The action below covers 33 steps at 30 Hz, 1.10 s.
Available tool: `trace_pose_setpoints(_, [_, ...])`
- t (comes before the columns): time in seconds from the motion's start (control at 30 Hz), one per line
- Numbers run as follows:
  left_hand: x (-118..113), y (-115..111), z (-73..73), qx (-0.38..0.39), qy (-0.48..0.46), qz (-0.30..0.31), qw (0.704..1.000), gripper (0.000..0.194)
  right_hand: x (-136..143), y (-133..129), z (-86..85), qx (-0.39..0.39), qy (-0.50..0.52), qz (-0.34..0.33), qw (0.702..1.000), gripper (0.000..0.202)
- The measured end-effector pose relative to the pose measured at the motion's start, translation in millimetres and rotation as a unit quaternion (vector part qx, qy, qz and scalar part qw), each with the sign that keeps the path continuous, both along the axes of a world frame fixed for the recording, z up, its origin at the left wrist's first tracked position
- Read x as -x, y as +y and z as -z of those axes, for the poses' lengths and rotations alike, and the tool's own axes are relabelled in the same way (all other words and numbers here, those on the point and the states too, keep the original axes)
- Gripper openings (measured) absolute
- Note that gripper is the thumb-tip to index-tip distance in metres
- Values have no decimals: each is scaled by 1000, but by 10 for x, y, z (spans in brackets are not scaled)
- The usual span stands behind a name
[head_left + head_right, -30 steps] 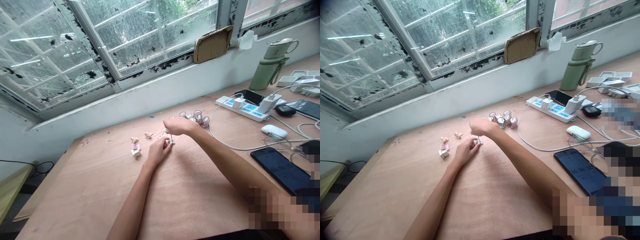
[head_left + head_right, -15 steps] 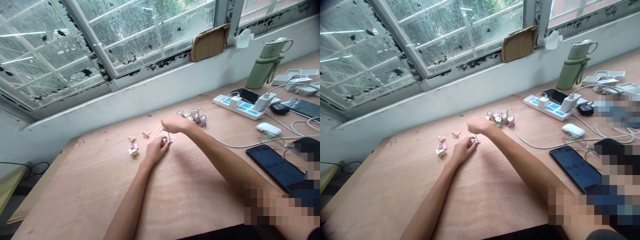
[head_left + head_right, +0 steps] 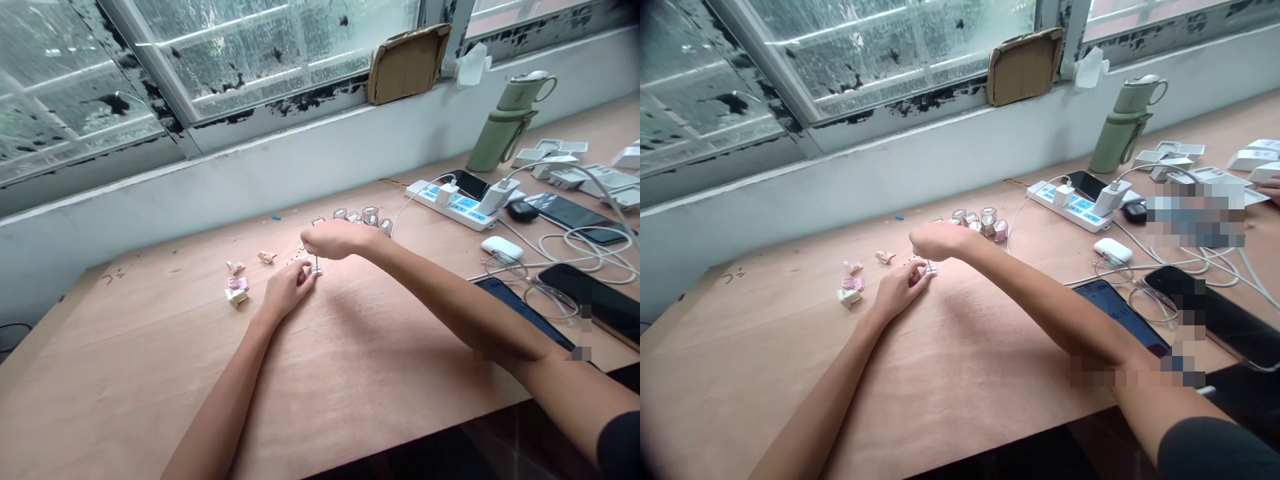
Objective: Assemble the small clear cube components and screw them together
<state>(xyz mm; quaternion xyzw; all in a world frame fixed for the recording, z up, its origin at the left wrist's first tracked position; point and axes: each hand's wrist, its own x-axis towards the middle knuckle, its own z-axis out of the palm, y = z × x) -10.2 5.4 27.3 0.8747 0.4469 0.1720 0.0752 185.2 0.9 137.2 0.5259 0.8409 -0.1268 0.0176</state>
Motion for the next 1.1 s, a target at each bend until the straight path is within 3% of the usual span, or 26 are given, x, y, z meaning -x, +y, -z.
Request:
trace_pose_setpoints(0.27, [0,32,45,-13,13,-7,1000,23,64,-55,-58,-38,-46,-76,995,26])
trace_pose_setpoints(0.4, [3,50,78,-21,26,-18,999,31,98,-129,-52,-62,-67,-119,989,24])
trace_pose_setpoints(0.63, [-3,29,57,-19,13,-13,1000,29,56,-168,-14,-47,-31,-86,995,26])
trace_pose_setpoints(1.1, [-8,6,23,-7,11,-9,1000,31,54,-167,47,-57,-20,-108,992,25])
